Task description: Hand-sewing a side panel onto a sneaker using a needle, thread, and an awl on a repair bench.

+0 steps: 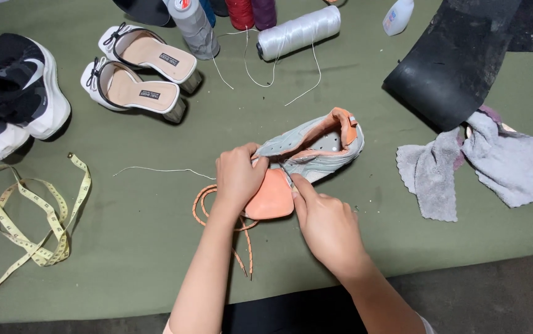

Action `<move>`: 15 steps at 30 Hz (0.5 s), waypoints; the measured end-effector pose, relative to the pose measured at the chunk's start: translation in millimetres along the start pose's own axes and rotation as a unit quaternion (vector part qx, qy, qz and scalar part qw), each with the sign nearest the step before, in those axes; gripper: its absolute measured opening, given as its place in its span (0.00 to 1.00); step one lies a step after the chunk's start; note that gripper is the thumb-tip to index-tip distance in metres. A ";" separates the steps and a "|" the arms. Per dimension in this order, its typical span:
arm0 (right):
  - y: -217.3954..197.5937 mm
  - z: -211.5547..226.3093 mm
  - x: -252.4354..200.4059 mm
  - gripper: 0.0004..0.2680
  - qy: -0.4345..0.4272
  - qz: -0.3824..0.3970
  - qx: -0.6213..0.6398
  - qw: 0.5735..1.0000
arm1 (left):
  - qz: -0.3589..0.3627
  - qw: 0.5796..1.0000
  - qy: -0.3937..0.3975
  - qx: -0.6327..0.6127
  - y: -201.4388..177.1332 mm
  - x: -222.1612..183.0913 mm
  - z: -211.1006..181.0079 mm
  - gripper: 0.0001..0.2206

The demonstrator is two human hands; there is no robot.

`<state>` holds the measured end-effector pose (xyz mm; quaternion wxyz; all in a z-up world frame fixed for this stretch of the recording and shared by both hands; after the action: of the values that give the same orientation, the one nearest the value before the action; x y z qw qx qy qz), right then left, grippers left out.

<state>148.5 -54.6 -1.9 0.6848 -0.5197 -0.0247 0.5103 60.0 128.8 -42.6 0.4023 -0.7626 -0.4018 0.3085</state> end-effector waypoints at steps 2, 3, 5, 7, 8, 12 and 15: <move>2.7 -0.8 -0.5 0.15 0.009 0.009 0.005 1.000 | -0.001 0.999 0.004 -0.039 -5.7 -9.0 -5.3 0.10; 6.3 -2.7 0.2 0.15 0.008 0.007 0.006 1.000 | -0.002 0.999 0.006 -0.039 -4.8 -10.6 -6.6 0.10; 12.3 -2.5 2.1 0.15 -0.007 0.000 0.014 1.000 | -0.017 0.998 0.017 -0.061 -6.6 -12.8 -10.9 0.09; 5.2 -0.2 0.8 0.15 -0.011 -0.004 0.024 1.000 | -0.028 0.998 0.022 -0.048 -6.1 -10.0 -10.9 0.08; 3.0 1.2 -1.2 0.15 -0.016 -0.004 0.031 0.999 | -0.039 0.998 0.023 -0.035 -6.3 -10.9 -9.6 0.08; -3.4 7.1 -1.1 0.16 -0.028 -0.015 0.032 0.999 | -0.031 0.999 0.039 -0.016 -4.6 2.1 -4.1 0.07; -3.4 10.1 -0.7 0.16 -0.033 -0.012 0.011 0.999 | -0.002 0.999 0.033 -0.017 -4.6 6.3 -3.7 0.09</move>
<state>144.8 -47.9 5.7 0.6955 -0.4946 -0.0485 0.5190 64.4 134.5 -37.8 0.4027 -0.7787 -0.3948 0.2751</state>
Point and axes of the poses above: each hand's wrist, its own x-axis towards the middle knuckle, its own y-axis out of the palm, z = x × y, the point moved 10 cm from there along x, towards the middle knuckle, and after that the axes turned 2 degrees about -y, right-handed, at the moved point
